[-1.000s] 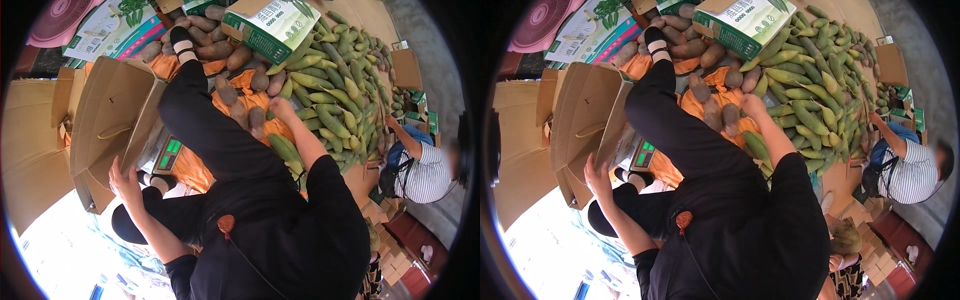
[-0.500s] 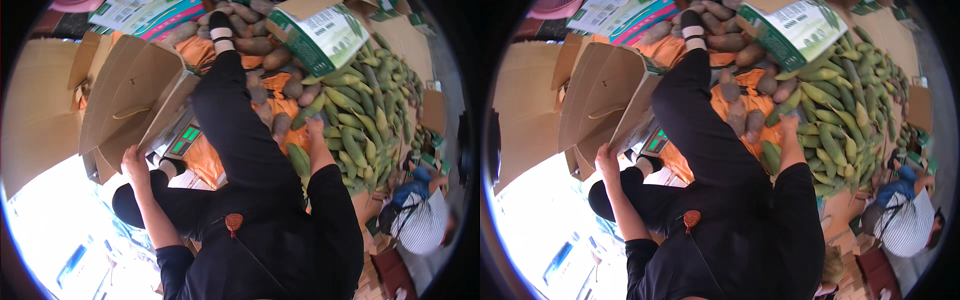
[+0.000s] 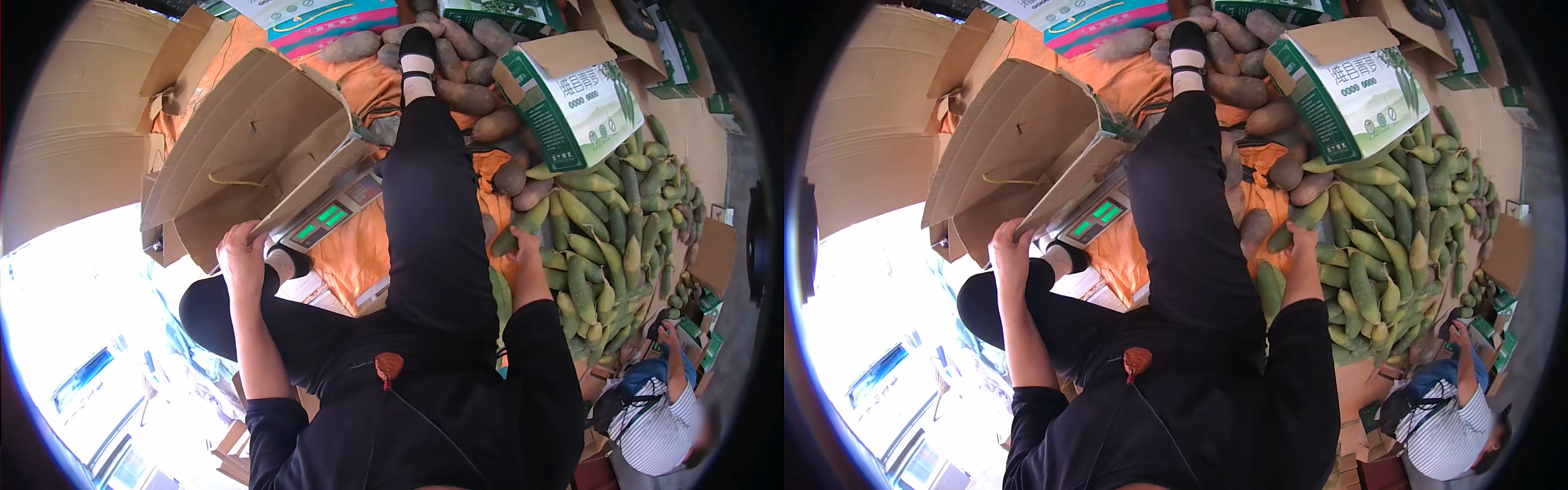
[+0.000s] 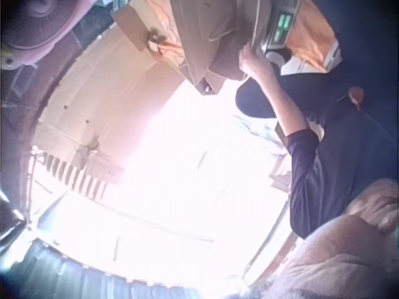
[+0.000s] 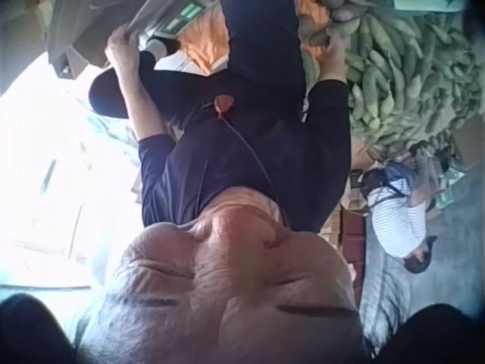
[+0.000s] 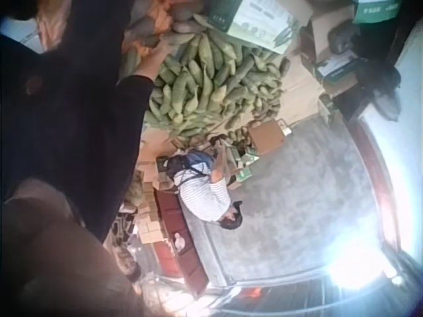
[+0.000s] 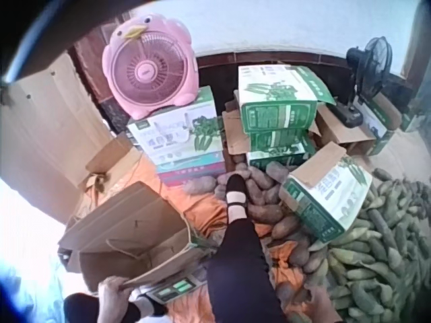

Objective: Sort and weigh produce into cardboard boxes in a packing facility.

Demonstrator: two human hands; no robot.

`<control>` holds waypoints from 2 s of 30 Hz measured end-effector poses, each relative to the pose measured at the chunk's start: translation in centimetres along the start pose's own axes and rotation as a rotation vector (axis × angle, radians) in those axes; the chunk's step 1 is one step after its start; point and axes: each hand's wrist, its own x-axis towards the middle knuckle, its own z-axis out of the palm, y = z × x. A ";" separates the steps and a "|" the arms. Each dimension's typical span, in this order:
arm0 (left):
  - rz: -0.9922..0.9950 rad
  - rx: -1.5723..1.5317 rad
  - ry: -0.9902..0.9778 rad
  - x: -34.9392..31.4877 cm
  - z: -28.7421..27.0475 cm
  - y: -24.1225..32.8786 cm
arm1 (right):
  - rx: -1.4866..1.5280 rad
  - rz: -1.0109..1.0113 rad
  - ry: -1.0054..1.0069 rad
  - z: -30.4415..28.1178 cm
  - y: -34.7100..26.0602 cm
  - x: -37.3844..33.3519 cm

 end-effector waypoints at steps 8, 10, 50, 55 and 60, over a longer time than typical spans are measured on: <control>0.005 0.123 -0.020 0.1 0.1 -1.0 | -0.075 -0.303 -0.160 -2.4 0.8 -7.4; 0.000 0.147 -0.023 0.2 0.1 -1.0 | -0.063 -0.452 -0.203 -2.9 -0.4 -8.2; 0.054 0.194 -0.040 -1.2 -0.4 -2.7 | -1.236 -2.059 -0.630 26.1 -16.3 -42.5; 0.053 0.148 -0.031 -1.5 -0.8 -3.0 | -0.721 -1.899 -0.775 16.4 -21.8 -42.4; 0.061 0.153 -0.030 -1.2 -0.3 -2.5 | -0.587 -1.628 -0.461 6.2 -23.3 -31.1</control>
